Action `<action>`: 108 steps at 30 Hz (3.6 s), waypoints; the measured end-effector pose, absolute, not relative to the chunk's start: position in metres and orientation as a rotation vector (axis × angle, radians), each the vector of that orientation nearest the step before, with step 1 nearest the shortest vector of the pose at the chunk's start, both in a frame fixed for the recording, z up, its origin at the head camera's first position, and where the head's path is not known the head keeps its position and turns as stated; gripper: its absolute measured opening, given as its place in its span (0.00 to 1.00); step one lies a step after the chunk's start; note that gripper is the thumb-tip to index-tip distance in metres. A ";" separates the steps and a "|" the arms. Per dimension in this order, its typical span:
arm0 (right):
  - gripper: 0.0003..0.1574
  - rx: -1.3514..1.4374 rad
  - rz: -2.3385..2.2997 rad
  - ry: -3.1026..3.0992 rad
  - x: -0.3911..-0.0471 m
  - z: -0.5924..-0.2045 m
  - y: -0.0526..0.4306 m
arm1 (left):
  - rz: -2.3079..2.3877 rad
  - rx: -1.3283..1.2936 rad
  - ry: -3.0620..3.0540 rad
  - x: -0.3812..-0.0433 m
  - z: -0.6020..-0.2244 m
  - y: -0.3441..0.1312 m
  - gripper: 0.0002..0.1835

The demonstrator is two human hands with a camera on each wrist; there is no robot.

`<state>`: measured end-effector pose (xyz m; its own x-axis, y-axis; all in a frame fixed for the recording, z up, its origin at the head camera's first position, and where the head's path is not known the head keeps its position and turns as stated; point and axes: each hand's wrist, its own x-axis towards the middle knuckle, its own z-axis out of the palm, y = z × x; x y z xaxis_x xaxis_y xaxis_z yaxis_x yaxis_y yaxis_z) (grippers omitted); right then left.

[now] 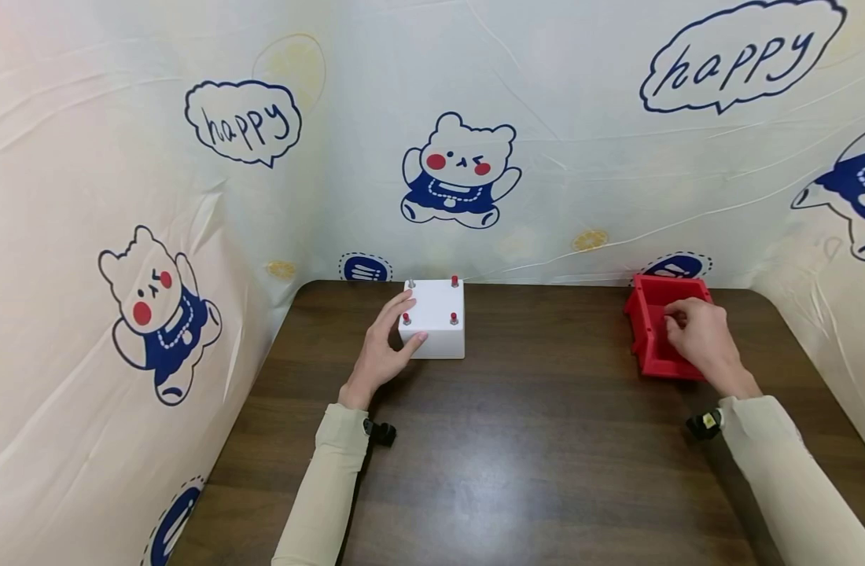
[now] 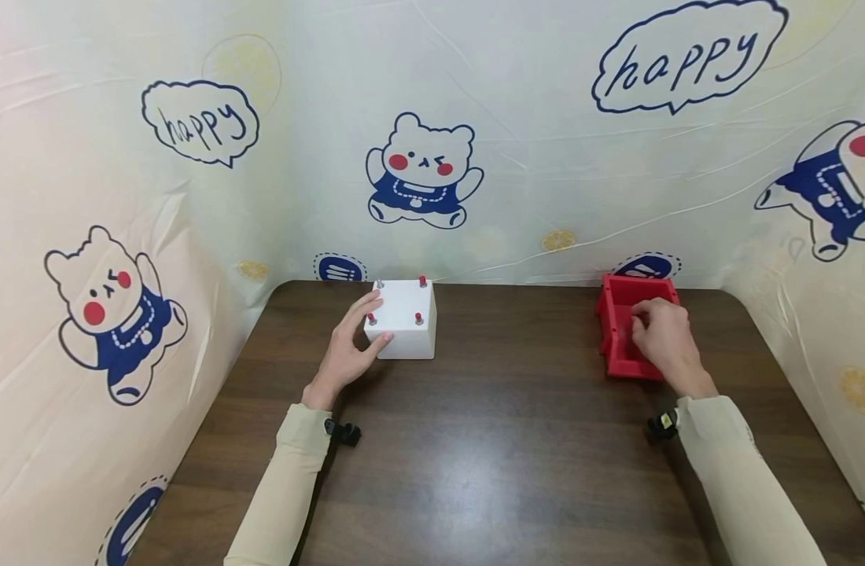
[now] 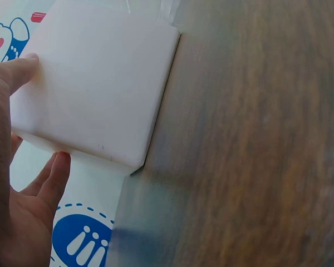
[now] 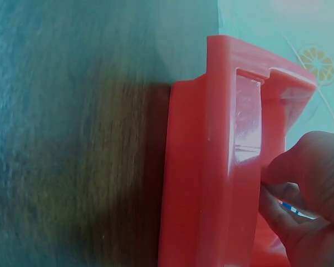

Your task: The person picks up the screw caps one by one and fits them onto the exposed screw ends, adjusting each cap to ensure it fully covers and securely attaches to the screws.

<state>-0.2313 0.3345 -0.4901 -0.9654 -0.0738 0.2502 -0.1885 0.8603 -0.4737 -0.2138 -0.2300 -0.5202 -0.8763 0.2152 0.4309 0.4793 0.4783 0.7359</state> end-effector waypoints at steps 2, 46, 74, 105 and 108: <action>0.16 0.198 0.762 -2.801 -0.231 -0.490 0.334 | -1.345 -0.591 -2.449 -0.214 -0.520 -0.230 0.34; 0.17 0.146 0.838 -2.787 -0.223 -0.471 0.319 | -1.390 -0.586 -2.415 -0.216 -0.523 -0.230 0.33; 0.15 0.220 0.831 -2.696 -0.221 -0.463 0.305 | -1.351 -0.593 -2.441 -0.215 -0.521 -0.231 0.34; 0.12 0.344 0.878 -2.599 -0.219 -0.448 0.279 | -1.350 -0.578 -2.456 -0.214 -0.520 -0.230 0.34; 0.13 0.341 0.874 -2.621 -0.218 -0.444 0.275 | -1.350 -0.575 -2.455 -0.214 -0.519 -0.230 0.34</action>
<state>-0.2183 0.2751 -0.4442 -0.9076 -0.1136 0.4042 -0.3334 0.7802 -0.5293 -0.2140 -0.2299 -0.5195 -0.8816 0.2073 0.4241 0.4692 0.4840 0.7386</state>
